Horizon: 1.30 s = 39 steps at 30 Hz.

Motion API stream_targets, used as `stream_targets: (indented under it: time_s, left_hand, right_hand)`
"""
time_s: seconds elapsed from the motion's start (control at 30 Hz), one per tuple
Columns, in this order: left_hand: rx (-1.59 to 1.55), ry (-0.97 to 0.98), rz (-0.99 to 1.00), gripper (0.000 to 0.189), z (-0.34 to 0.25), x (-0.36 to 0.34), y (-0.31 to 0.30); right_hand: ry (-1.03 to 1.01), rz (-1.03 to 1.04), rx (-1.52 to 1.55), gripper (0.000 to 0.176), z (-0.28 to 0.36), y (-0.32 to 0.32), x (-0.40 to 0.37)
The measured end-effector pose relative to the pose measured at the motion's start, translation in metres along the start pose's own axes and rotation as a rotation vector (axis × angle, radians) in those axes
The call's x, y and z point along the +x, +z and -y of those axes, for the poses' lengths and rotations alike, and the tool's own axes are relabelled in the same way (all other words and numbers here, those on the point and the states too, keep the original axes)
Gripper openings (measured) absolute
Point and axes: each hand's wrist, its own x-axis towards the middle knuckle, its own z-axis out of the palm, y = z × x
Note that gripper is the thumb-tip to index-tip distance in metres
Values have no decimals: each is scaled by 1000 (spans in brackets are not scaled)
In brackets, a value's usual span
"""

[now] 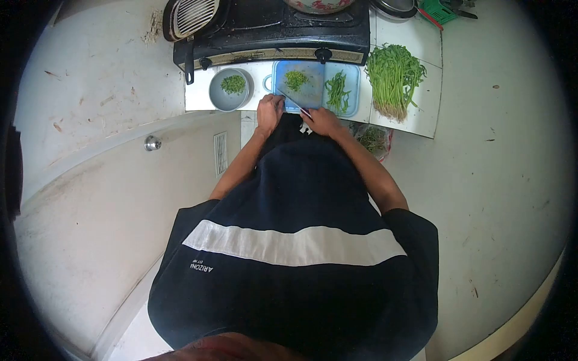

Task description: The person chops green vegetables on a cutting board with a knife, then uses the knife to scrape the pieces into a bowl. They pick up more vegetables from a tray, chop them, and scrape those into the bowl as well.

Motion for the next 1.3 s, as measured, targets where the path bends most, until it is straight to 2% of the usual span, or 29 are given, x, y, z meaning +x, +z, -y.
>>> stream_targets:
  time_s: [0.13, 0.2, 0.43, 0.53, 0.63, 0.7, 0.8, 0.93, 1.0, 1.1, 1.2, 1.3]
  left_hand:
    - [-9, 5, -16, 12, -1, 0, 1]
    - [-34, 3, -26, 12, -1, -1, 1]
    - [-75, -15, -44, 13, -1, -3, 1]
    - [-89, -17, -42, 14, 1, -4, 2]
    - [-148, -78, -48, 14, -1, -5, 6]
    - [-185, -203, -11, 14, -3, -5, 5]
    - [-203, -232, 13, 13, -4, -3, 2]
    - [-229, -226, 15, 12, -1, -5, 4]
    - [-197, -125, -42, 11, 2, -6, 5]
    - [-198, -131, -38, 12, 2, -7, 6]
    - [-189, -90, -58, 12, 2, -7, 6]
    - [-201, -98, -42, 12, 2, -8, 5]
  right_hand:
    - [-57, -67, -16, 51, -2, 5, -2]
    - [-2, -3, -75, 55, 0, 5, 0]
    - [7, 38, -73, 53, 8, -1, 9]
    - [5, -58, -85, 51, 0, 5, 0]
    - [-34, -92, -80, 53, -6, 5, 0]
    - [-5, -57, -54, 53, -7, 7, 4]
    - [-58, -76, -45, 51, -10, 11, 7]
    - [-61, -105, -52, 50, -13, 12, 2]
    - [-25, -19, 2, 56, -12, 9, 1]
    - [-5, 54, 7, 56, -8, 2, 0]
    - [-66, -31, -31, 50, -4, 3, 2]
    - [-59, -30, -63, 50, 3, 1, 11]
